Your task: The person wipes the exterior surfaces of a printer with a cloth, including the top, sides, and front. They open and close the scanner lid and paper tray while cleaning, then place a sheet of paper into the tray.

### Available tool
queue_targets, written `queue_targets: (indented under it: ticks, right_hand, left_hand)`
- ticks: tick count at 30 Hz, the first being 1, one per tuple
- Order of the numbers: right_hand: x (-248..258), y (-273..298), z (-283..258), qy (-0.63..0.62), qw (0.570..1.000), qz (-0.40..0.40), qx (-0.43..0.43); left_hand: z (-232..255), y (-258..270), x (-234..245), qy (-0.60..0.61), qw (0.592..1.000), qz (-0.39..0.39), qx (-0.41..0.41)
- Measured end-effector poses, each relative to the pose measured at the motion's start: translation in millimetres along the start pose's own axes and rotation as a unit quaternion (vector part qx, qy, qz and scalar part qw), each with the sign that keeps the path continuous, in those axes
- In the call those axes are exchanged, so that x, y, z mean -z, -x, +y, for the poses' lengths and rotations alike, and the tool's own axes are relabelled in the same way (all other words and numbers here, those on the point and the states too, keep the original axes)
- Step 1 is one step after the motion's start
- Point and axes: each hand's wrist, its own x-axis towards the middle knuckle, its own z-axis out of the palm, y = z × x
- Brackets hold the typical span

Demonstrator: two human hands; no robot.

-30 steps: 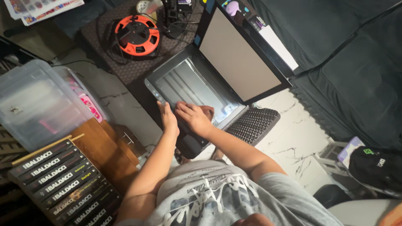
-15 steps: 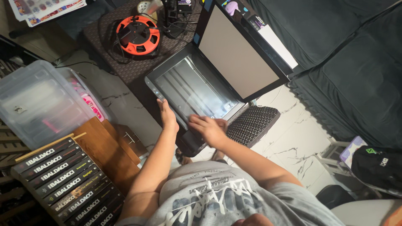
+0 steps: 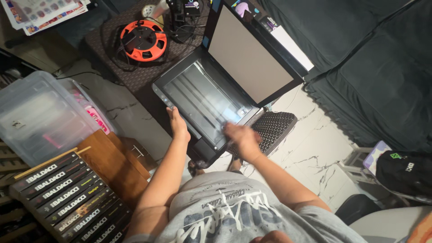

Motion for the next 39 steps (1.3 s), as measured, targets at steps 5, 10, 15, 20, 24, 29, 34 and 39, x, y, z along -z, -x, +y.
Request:
queue_targets:
  ticks: [5,10,15,20,24,29,34,39]
  right_hand:
    - [33.3,-30.7,1.5,0.31,0.928,0.13,0.161]
    - [0.1,17.2,4.4,0.306,0.907,0.057,0.282]
    - [41.1,-27.1,24.8,0.321,0.932,0.117,0.122]
    - [31.4,-20.4,9.9,0.281,0.949,0.053,0.135]
    - [13.5,8.5,-18.5,0.348,0.897,-0.002,0.272]
    - [37.1,-37.2,-13.8,0.352,0.927,0.019,0.126]
    - [-7.7,-5.1,-2.4,0.048,0.992,-0.061,0.098]
    - [-0.6,-9.3,-3.8,0.25,0.905,-0.092,0.331]
  left_hand:
    - [-2.4,-0.4,0.5,-0.012,1.0,-0.001,-0.02]
    - [-3.0,-1.8,0.5,-0.01,1.0,-0.002,-0.005]
    - [-6.3,-5.0,3.0,-0.002,1.0,-0.014,-0.014]
    - [1.9,-3.3,1.1,-0.001,1.0,-0.018,-0.01]
    - [12.1,5.7,0.9,-0.015,1.0,-0.025,0.005]
    - [21.9,16.5,-4.4,0.004,0.999,-0.031,-0.013]
    - [19.6,26.4,-1.8,0.013,0.999,-0.019,0.026]
    - [8.3,33.2,11.4,-0.013,1.0,-0.009,0.016]
